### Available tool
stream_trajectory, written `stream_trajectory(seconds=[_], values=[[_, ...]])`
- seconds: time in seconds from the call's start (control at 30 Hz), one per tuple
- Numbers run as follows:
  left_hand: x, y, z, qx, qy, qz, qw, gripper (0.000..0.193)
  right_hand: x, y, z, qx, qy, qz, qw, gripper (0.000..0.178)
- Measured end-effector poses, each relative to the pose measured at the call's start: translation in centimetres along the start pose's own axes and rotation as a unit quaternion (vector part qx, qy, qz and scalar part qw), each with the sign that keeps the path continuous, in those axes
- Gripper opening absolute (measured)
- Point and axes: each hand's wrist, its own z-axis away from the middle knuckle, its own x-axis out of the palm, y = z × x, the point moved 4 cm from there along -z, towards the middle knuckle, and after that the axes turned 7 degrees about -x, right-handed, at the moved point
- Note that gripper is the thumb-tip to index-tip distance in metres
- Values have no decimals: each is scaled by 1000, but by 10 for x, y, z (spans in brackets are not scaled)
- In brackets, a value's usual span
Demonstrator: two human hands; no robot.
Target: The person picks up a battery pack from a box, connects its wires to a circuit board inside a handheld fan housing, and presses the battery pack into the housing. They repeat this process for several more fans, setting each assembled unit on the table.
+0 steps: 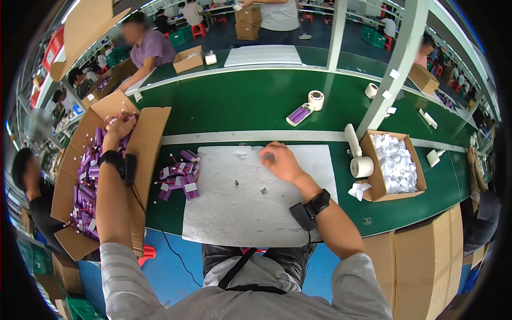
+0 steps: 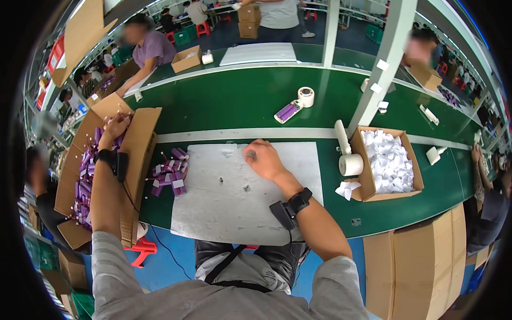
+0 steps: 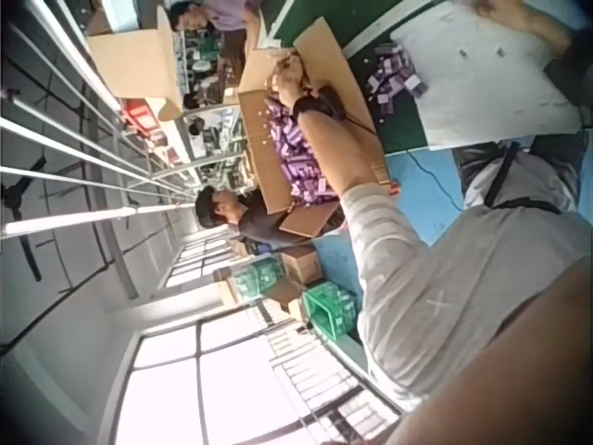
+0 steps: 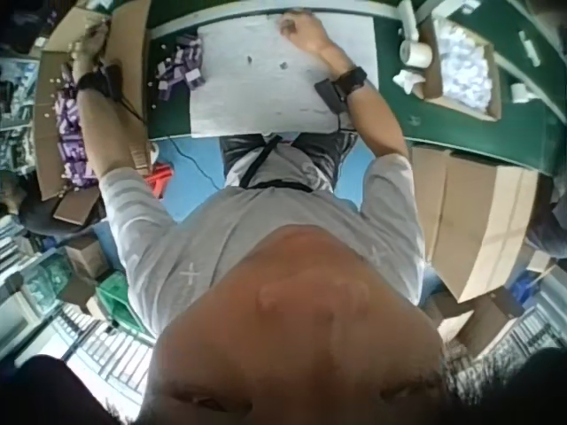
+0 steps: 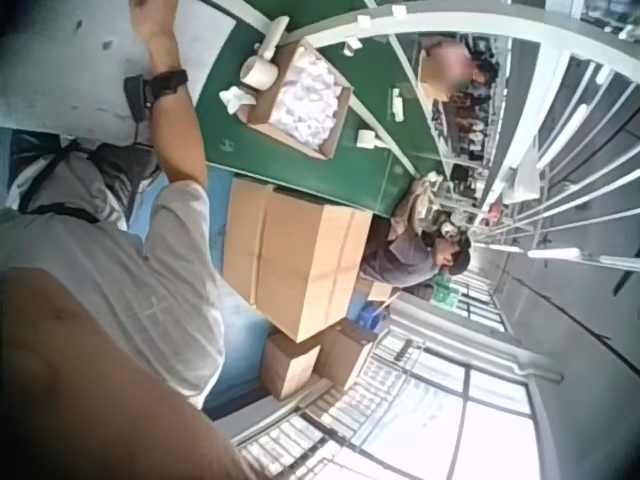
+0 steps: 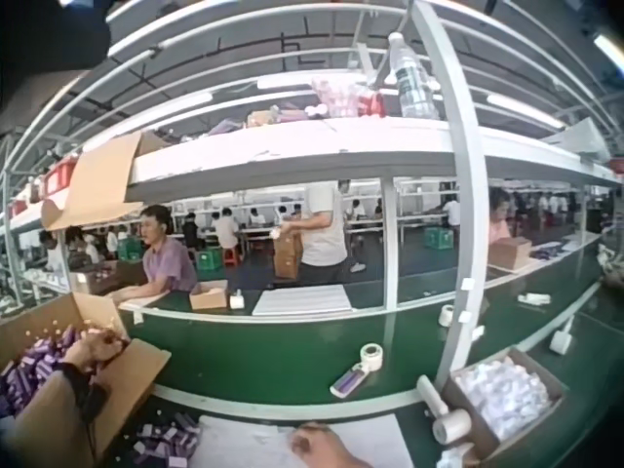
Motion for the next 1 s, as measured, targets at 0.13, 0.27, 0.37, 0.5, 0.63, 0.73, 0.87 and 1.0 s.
stream_trajectory(seconds=[0.13, 0.27, 0.37, 0.5, 0.63, 0.73, 0.87, 1.0], values=[[2, 7, -6, 37, -27, -1, 999, 65, -1, 3, 1, 14, 13, 9, 1000, 15], [10, -13, -21, 103, -29, 34, 994, 65, 4, 5, 0, 17, 20, -10, 1000, 16], [17, -44, -54, 119, -38, 89, 988, 56, 6, 3, -1, 31, 12, -12, 999, 16], [25, -58, -70, 89, 8, 54, 995, 44, 10, 3, -4, 26, 6, -7, 1000, 16], [15, -19, -43, 42, 79, -47, 995, 38, 4, 6, 2, 25, 14, 1, 1000, 16], [4, -3, -25, 12, 71, -65, 995, 42, 5, 5, 1, 19, 16, -2, 1000, 16], [-3, 1, -12, -27, 135, -62, 989, 48, 4, 3, 1, 17, 11, -3, 1000, 16], [-2, -8, -14, -69, 172, -136, 973, 53, 5, -2, -2, 25, -2, -9, 1000, 16]])
